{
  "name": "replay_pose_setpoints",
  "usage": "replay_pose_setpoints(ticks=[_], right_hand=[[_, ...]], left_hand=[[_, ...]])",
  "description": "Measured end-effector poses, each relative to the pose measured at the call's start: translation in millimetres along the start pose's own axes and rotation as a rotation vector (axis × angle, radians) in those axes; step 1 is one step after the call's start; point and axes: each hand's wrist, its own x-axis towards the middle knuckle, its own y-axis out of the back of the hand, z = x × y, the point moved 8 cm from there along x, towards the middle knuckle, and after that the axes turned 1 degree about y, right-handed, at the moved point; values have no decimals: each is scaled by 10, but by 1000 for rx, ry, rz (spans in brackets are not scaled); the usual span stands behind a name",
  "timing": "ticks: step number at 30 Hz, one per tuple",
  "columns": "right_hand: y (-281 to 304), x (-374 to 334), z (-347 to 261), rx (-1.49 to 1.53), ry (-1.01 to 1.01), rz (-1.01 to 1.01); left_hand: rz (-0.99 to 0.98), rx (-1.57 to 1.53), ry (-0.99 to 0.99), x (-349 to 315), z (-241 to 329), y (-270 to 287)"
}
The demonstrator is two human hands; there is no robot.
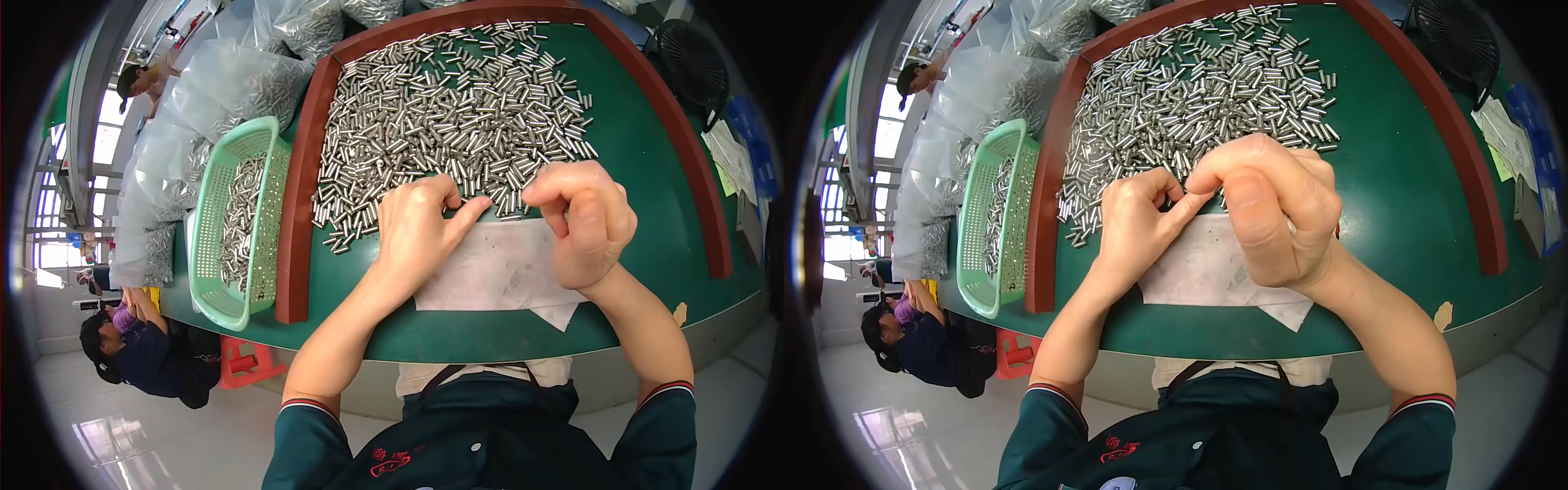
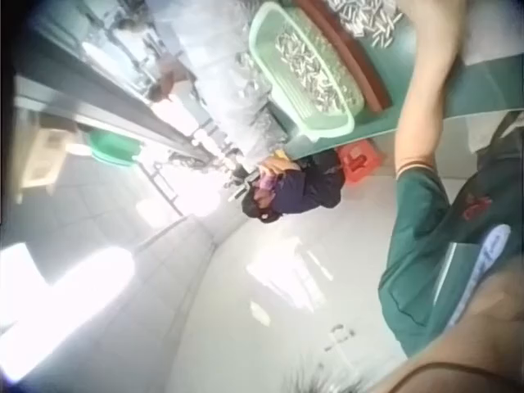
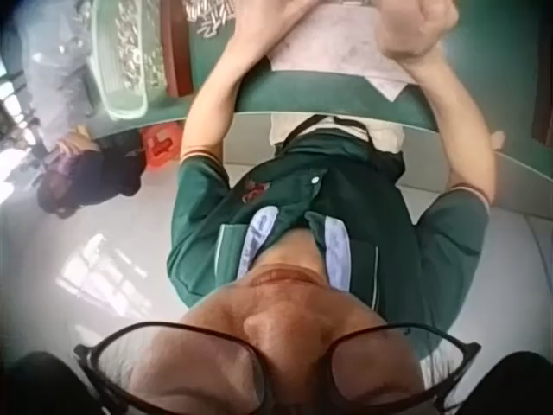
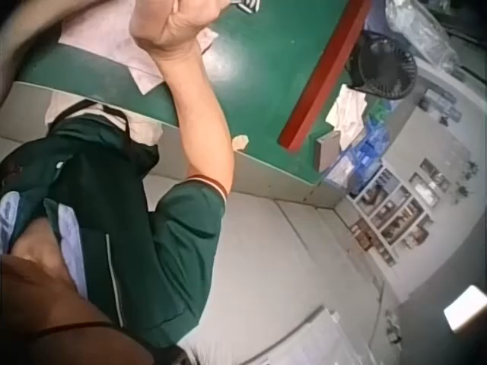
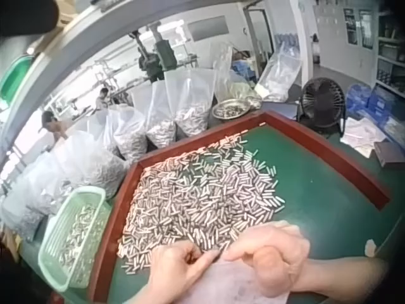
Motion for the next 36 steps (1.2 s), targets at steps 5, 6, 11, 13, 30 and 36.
replay_pose_setpoints(ticks=[5, 6, 11, 13, 30, 36], right_hand=[[-19, 13, 63, 21, 3, -19], [-30, 10, 60, 22, -5, -18], [-76, -109, 411, 508, -532, 127], [-123, -91, 420, 608, -581, 166], [-433, -438, 609, 847, -891, 193], [-438, -437, 601, 840, -892, 179]], left_hand=[[49, 13, -47, 22, 16, 57], [38, -7, -33, 8, 8, 63], [-14, -108, -23, -42, -36, 103], [-158, -217, -11, -140, -18, 83], [-284, -208, -26, -339, 12, -64], [-280, -220, -14, -342, 9, -65]])
